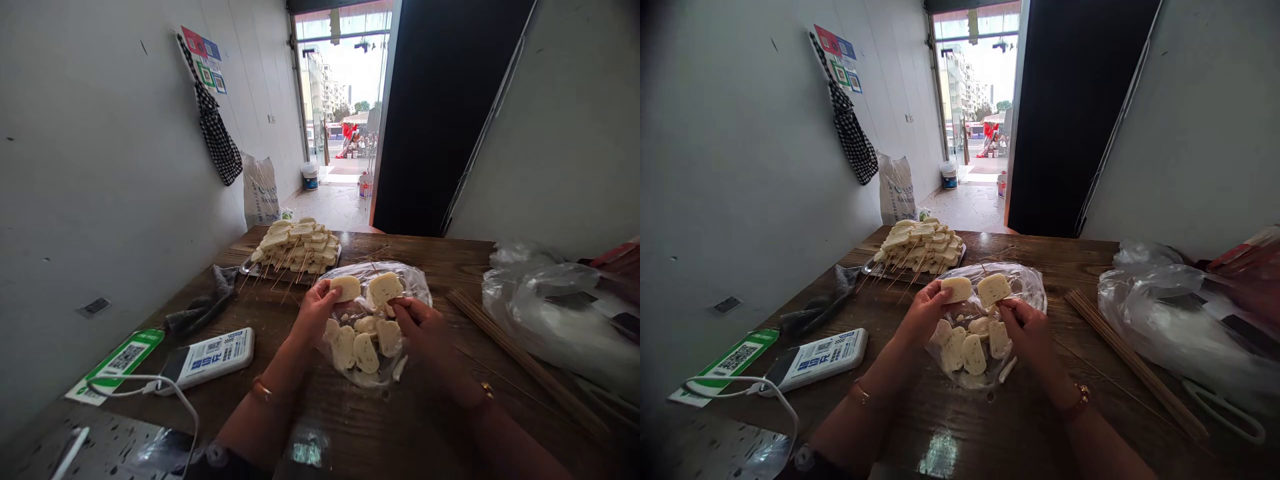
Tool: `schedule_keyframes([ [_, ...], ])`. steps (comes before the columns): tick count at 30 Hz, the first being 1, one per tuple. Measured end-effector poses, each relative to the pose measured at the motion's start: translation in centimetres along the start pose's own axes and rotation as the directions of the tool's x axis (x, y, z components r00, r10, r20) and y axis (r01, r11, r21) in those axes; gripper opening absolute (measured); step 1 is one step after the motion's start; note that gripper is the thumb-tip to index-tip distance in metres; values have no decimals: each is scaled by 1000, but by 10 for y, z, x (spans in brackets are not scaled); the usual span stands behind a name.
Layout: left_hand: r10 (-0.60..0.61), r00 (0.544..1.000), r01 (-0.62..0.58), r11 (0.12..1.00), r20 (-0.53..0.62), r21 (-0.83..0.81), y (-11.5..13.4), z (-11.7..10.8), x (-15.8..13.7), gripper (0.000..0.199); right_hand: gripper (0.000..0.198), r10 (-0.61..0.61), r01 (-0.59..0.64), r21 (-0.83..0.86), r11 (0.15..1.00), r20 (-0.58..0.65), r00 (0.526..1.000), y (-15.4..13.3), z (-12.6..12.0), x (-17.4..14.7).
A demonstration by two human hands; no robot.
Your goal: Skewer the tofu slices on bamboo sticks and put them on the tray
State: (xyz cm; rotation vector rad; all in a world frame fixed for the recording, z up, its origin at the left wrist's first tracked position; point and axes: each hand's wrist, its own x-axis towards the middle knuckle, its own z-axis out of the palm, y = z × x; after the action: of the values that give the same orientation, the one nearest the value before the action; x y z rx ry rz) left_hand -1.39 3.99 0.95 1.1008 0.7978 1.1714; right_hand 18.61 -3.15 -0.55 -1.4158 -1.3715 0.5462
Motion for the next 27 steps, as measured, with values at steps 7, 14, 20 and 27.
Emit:
schedule_keyframes([
  [7,-69,997,60,951,-22,-302,4,0,-1,42,30,-68,75,-100,992,75,995,-7,3,-15],
  [14,-93,989,41,916,-111,-398,2,-4,4,36,24,-217,257,-136,957,254,942,-9,12,-24],
  [20,-86,990,36,915,-108,-402,4,-1,1,39,23,-210,255,-170,952,242,947,-1,14,-22],
  [27,-79,992,31,914,-102,-405,5,1,-1,40,24,-219,266,-175,948,249,944,-1,14,-21],
])
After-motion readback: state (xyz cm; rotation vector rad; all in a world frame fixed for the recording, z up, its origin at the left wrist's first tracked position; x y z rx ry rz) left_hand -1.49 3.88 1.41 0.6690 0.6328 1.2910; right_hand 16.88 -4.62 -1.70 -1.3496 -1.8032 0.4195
